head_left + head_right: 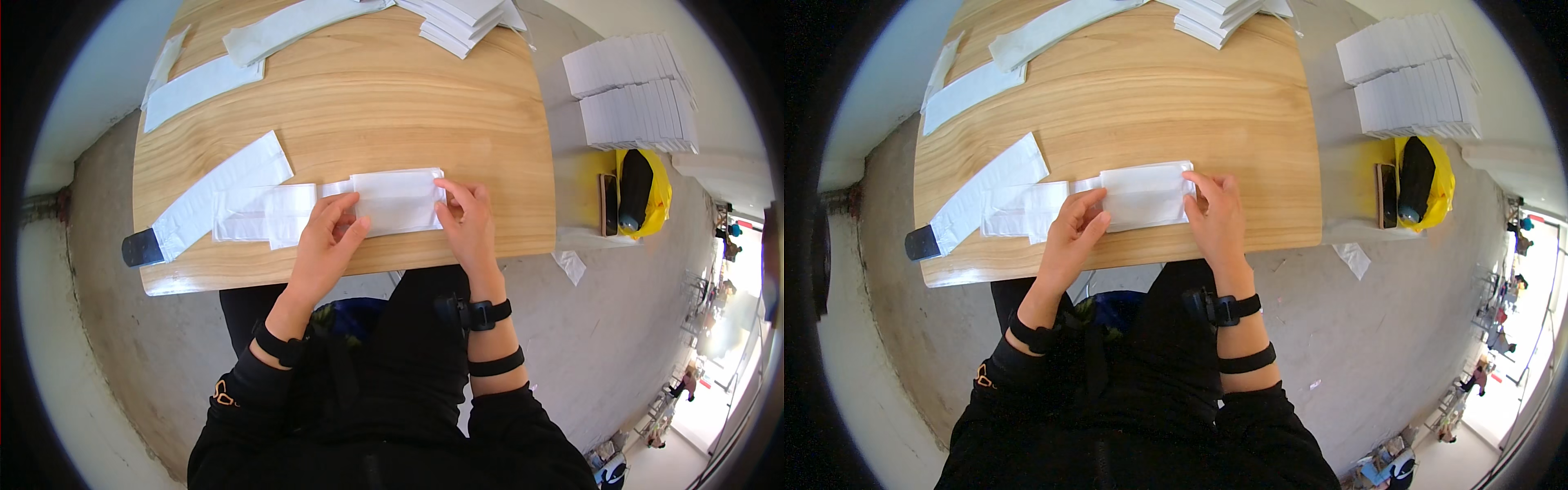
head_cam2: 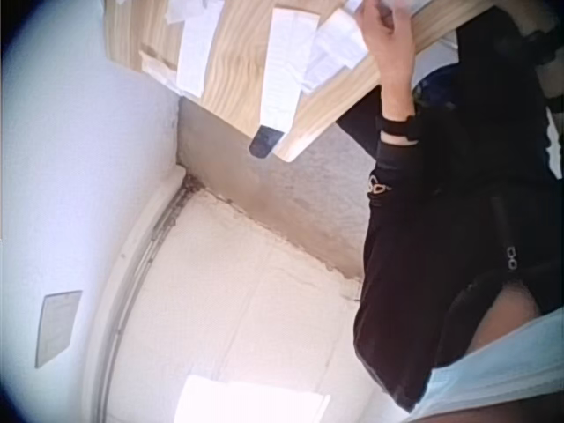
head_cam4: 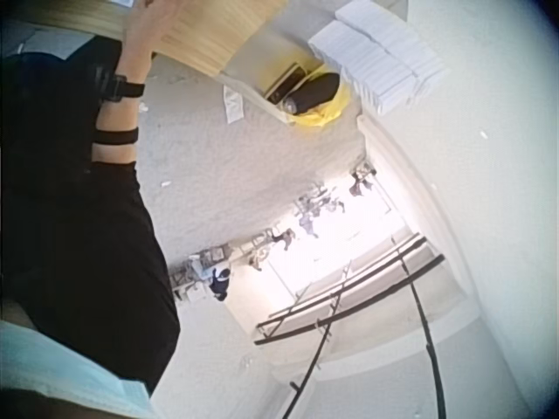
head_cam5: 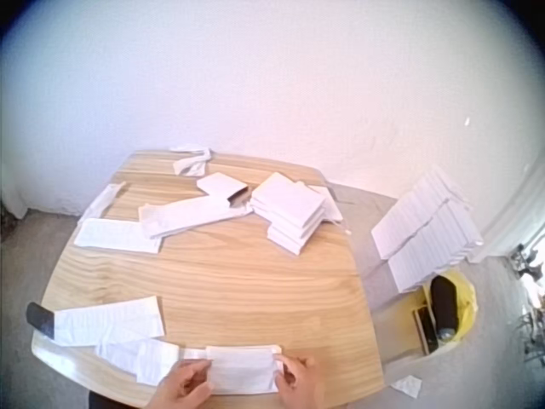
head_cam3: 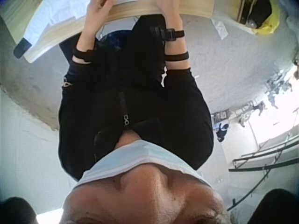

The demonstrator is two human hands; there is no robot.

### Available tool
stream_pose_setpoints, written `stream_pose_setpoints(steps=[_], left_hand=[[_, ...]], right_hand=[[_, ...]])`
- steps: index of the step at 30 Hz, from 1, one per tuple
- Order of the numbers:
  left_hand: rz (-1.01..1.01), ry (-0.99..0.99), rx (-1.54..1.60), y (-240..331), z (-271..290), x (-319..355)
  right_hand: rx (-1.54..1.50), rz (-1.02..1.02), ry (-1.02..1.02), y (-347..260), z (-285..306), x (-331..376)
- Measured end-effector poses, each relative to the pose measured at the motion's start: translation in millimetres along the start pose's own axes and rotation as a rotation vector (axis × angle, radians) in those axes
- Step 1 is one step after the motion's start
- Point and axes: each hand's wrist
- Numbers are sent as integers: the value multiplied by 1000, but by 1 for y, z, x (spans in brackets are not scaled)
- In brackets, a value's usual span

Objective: Folding rectangular white paper or foam sheets into smaller rectangles and stacking them.

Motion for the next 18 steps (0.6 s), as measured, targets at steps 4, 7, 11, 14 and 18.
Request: stream_pose_setpoints(steps=[4, 7, 11, 14, 18], left_hand=[[-136, 83, -311, 1, -2, 8], [-341, 132, -700, 6, -14, 12], [-491, -38, -934, 4, -24, 12], [-464, -129, -1010, -10, -27, 12], [-465, -132, -1042, -17, -28, 11]], right_hand=[[6, -19, -11, -4, 1, 0], [-8, -6, 4, -2, 1, 1], [-13, -39, -21, -4, 2, 0], [39, 3, -33, -3, 3, 0], [65, 67, 124, -10, -4, 3]])
Point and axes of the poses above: each hand's wrist, its own x-axis away from the middle knuckle, its own z-axis out of the back of the hand, y = z × x, and after that the axes turned 6 degrees about x, right-handed
